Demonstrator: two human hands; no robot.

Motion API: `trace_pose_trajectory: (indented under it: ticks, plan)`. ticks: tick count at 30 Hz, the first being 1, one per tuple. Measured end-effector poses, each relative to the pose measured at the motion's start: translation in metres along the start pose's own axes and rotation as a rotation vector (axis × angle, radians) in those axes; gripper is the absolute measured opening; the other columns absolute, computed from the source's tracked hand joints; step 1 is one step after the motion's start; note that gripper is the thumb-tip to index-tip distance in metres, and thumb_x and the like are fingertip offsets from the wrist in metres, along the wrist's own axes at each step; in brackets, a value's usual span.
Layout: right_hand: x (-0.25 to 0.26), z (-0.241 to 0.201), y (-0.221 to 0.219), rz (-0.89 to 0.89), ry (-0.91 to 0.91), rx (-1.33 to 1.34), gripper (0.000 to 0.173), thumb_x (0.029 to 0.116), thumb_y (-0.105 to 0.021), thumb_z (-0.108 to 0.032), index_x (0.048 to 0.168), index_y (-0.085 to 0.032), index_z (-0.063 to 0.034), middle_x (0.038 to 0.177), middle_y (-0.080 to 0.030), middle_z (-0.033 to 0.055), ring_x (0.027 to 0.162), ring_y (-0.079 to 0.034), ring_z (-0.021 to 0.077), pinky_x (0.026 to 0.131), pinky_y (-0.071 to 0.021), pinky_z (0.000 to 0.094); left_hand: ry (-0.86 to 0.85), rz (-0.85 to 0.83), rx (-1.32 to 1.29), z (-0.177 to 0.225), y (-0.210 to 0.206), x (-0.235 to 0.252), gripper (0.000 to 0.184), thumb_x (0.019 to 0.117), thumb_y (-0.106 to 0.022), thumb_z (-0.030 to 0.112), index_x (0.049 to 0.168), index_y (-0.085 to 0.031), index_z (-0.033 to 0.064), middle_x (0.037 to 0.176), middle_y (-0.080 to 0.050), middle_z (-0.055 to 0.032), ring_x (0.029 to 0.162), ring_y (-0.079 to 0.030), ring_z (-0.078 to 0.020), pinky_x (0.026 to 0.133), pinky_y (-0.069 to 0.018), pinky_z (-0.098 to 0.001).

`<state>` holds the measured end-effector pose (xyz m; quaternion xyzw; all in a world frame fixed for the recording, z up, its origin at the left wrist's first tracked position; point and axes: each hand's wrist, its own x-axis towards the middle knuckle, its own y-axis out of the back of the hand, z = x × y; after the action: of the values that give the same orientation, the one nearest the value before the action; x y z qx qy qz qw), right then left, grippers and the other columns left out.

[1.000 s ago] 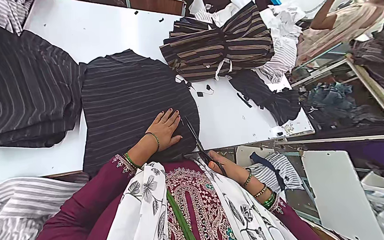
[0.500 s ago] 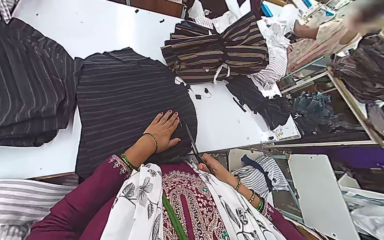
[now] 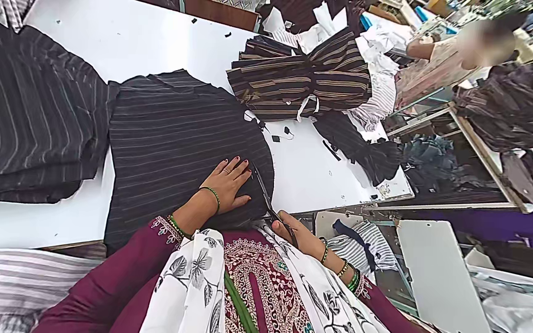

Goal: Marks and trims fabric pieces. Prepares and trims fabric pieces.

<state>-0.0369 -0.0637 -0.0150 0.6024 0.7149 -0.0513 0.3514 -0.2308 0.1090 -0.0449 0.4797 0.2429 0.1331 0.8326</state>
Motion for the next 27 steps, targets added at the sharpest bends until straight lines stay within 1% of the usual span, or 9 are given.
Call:
trace_pose_trajectory:
  ticks: [4,8,10,13,15,18,22,24,27]
  plan:
    - [-0.004,0.000,-0.007,0.036,0.040,0.001,0.039,0.1023,-0.055,-0.039,0.098,-0.052,0.0003,0.080,-0.050,-0.0026,0.070,-0.046,-0.0011,0.067,-0.0406,0.0186,0.001,-0.004,-0.011,0.000,0.001,0.000,0.075,0.1034,-0.047,0.055,0.161,-0.031,0.0103,0.171,-0.017,-0.0125,0.160,-0.006,-0.0338,0.126,-0.0055,-0.0555]
    - [-0.001,0.000,0.001,-0.062,-0.017,0.018,0.054,0.1007,-0.050,-0.053,0.106,-0.049,-0.0001,0.083,-0.051,-0.0021,0.072,-0.050,-0.0002,0.069,-0.0450,0.0200,-0.006,-0.001,-0.004,-0.001,0.001,0.000,0.076,0.1032,-0.047,0.056,0.161,-0.031,0.0098,0.171,-0.017,-0.0134,0.159,-0.007,-0.0348,0.126,-0.0059,-0.0558]
    - [0.004,-0.002,0.004,-0.089,-0.041,0.027,0.056,0.1003,-0.048,-0.056,0.109,-0.047,-0.0005,0.079,-0.049,-0.0036,0.068,-0.049,0.0000,0.067,-0.0449,0.0201,-0.009,0.004,-0.003,-0.001,0.000,0.000,0.076,0.1031,-0.047,0.056,0.161,-0.032,0.0096,0.171,-0.017,-0.0137,0.159,-0.007,-0.0345,0.126,-0.0061,-0.0556]
    - [0.007,-0.004,0.004,-0.046,-0.027,0.081,0.046,0.1011,-0.050,-0.049,0.101,-0.048,-0.0035,0.071,-0.047,-0.0070,0.061,-0.047,-0.0017,0.063,-0.0433,0.0179,-0.002,0.005,-0.010,0.000,0.001,0.001,0.074,0.1029,-0.048,0.055,0.160,-0.034,0.0108,0.171,-0.017,-0.0125,0.159,-0.007,-0.0344,0.126,-0.0067,-0.0557]
    - [0.005,-0.003,0.002,-0.018,-0.003,0.052,0.041,0.1024,-0.053,-0.043,0.099,-0.049,-0.0024,0.074,-0.048,-0.0053,0.064,-0.047,-0.0013,0.064,-0.0424,0.0185,0.014,-0.004,-0.025,0.001,0.003,0.002,0.073,0.1018,-0.051,0.056,0.159,-0.036,0.0126,0.172,-0.017,-0.0103,0.159,-0.006,-0.0343,0.125,-0.0068,-0.0566]
    - [0.002,-0.002,0.001,-0.007,-0.005,0.031,0.039,0.1023,-0.055,-0.040,0.098,-0.050,-0.0017,0.078,-0.049,-0.0034,0.067,-0.047,-0.0007,0.065,-0.0418,0.0189,0.049,-0.014,-0.083,0.001,0.008,0.006,0.073,0.0965,-0.062,0.056,0.154,-0.043,0.0146,0.171,-0.020,-0.0107,0.159,-0.010,-0.0338,0.125,-0.0070,-0.0581]
    - [0.005,-0.007,0.011,-0.094,-0.057,0.001,0.057,0.0993,-0.051,-0.057,0.107,-0.049,-0.0007,0.081,-0.050,-0.0028,0.070,-0.049,0.0003,0.068,-0.0449,0.0211,0.043,-0.020,-0.079,-0.004,0.014,0.011,0.076,0.0913,-0.067,0.060,0.151,-0.047,0.0183,0.170,-0.019,-0.0142,0.159,-0.010,-0.0334,0.125,-0.0053,-0.0588]
    - [0.011,-0.008,0.012,-0.087,-0.047,0.053,0.059,0.0964,-0.051,-0.062,0.105,-0.048,-0.0038,0.074,-0.048,-0.0068,0.064,-0.048,-0.0017,0.064,-0.0443,0.0186,0.039,-0.021,-0.069,-0.006,0.013,0.013,0.077,0.0904,-0.066,0.062,0.151,-0.047,0.0192,0.171,-0.017,-0.0160,0.159,-0.007,-0.0345,0.124,-0.0031,-0.0597]
    - [0.016,-0.012,0.009,-0.041,-0.023,0.124,0.038,0.1025,-0.052,-0.044,0.099,-0.047,-0.0057,0.067,-0.045,-0.0092,0.058,-0.045,-0.0026,0.060,-0.0422,0.0166,0.049,-0.032,-0.069,-0.006,0.013,0.013,0.078,0.0897,-0.066,0.064,0.152,-0.046,0.0210,0.171,-0.013,-0.0163,0.159,-0.003,-0.0355,0.123,0.0004,-0.0624]
